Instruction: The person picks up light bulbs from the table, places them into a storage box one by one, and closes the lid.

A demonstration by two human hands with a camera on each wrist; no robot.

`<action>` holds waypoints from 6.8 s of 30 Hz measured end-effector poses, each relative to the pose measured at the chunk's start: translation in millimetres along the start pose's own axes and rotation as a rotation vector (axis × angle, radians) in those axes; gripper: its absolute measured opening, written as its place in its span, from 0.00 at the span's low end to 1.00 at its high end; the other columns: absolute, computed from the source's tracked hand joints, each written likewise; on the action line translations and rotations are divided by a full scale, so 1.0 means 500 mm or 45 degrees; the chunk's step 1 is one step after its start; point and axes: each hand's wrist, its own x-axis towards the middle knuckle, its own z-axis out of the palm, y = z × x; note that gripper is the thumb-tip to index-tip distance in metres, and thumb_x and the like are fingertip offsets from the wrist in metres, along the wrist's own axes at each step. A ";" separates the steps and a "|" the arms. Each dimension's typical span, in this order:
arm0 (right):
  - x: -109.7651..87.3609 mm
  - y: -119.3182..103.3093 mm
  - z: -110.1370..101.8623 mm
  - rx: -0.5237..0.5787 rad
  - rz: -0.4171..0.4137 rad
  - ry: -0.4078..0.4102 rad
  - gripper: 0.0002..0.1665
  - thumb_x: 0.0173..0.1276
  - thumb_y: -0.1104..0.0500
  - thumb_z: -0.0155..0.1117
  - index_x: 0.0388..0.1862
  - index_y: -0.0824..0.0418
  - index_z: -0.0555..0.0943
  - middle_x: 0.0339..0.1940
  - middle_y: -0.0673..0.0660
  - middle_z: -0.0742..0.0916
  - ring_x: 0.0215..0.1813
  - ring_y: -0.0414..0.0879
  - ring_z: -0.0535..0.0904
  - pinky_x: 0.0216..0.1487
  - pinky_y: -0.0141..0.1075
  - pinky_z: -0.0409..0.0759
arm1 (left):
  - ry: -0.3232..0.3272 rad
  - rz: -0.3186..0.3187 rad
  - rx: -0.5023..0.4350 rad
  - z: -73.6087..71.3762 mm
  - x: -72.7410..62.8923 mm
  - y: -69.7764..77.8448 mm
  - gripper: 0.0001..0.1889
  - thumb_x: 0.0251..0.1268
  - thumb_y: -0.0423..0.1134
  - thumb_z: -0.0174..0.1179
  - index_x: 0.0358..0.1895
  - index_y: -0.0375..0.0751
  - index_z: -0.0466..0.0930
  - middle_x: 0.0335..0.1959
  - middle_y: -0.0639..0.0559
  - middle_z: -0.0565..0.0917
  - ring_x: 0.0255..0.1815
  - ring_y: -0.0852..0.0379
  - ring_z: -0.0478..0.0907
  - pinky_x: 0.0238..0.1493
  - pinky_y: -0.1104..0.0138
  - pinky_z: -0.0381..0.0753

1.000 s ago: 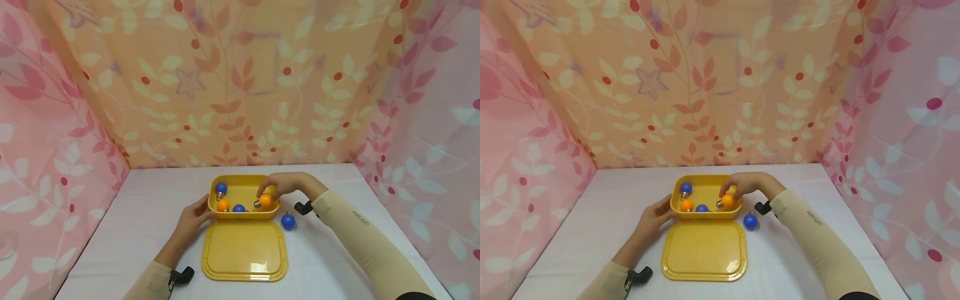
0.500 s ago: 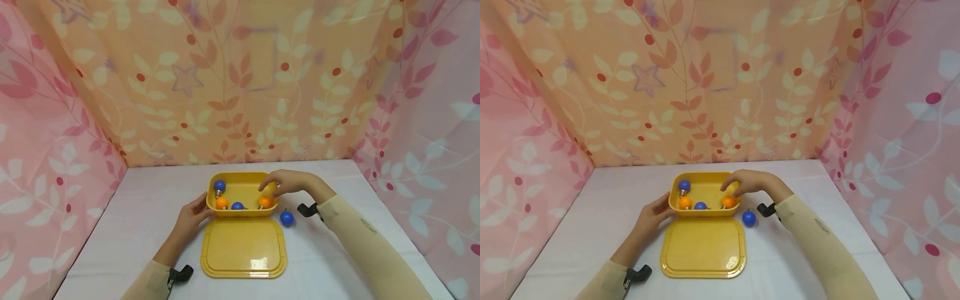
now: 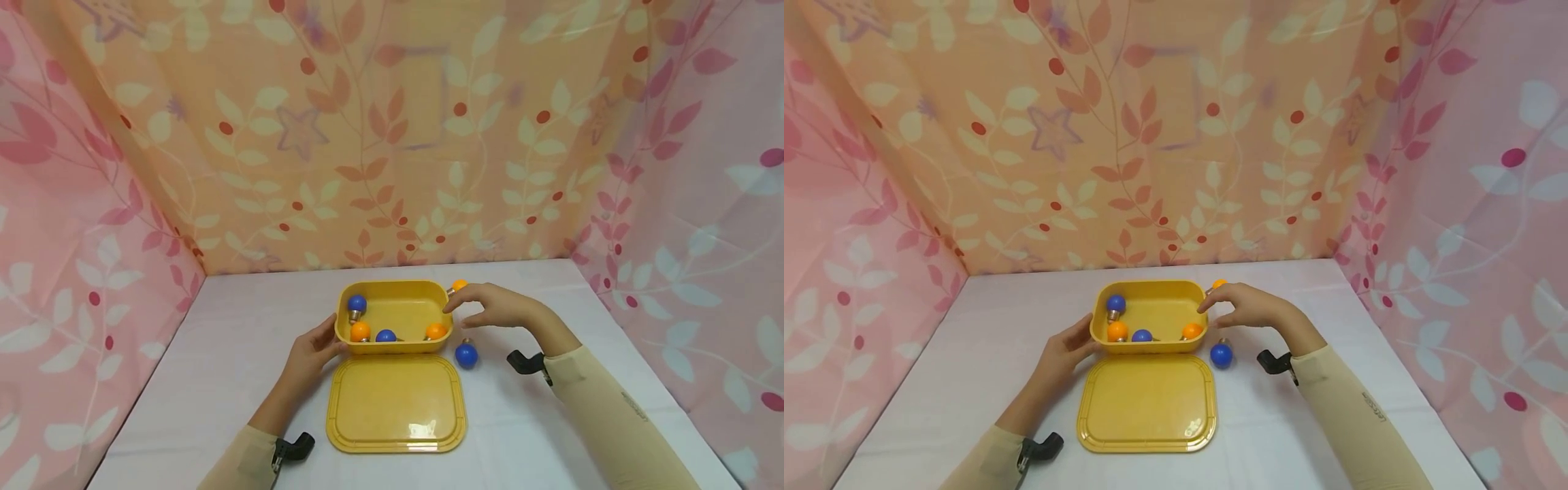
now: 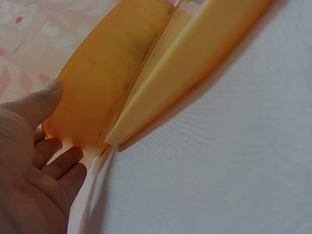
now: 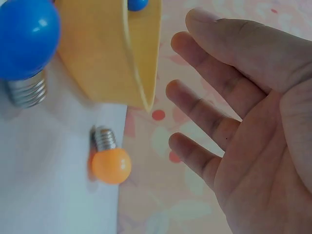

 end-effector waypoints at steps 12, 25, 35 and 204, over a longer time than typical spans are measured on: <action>-0.057 0.085 0.057 0.199 0.069 0.113 0.18 0.73 0.60 0.67 0.60 0.48 0.85 0.61 0.42 0.85 0.70 0.54 0.75 0.75 0.65 0.64 | 0.004 0.035 0.003 0.002 0.000 0.001 0.39 0.67 0.47 0.70 0.79 0.51 0.64 0.78 0.52 0.68 0.77 0.49 0.67 0.71 0.61 0.70; -0.058 0.166 0.138 0.457 -0.031 0.057 0.21 0.72 0.64 0.67 0.62 0.53 0.83 0.60 0.49 0.87 0.66 0.46 0.80 0.69 0.28 0.74 | -0.003 0.022 -0.002 0.002 0.000 -0.005 0.39 0.67 0.47 0.69 0.79 0.52 0.64 0.78 0.53 0.68 0.77 0.50 0.67 0.73 0.58 0.69; -0.062 0.176 0.158 0.247 0.001 0.136 0.17 0.69 0.54 0.73 0.56 0.42 0.87 0.62 0.48 0.83 0.67 0.49 0.73 0.74 0.55 0.69 | -0.005 0.010 -0.014 0.005 -0.006 -0.003 0.39 0.66 0.48 0.71 0.79 0.53 0.65 0.77 0.55 0.69 0.77 0.52 0.67 0.72 0.62 0.70; 0.105 0.149 -0.017 -0.087 0.362 0.567 0.24 0.66 0.53 0.76 0.58 0.60 0.85 0.60 0.60 0.85 0.69 0.61 0.74 0.74 0.62 0.68 | 0.015 0.046 -0.035 0.004 0.001 -0.004 0.39 0.65 0.46 0.71 0.79 0.50 0.65 0.77 0.53 0.70 0.76 0.51 0.69 0.72 0.61 0.70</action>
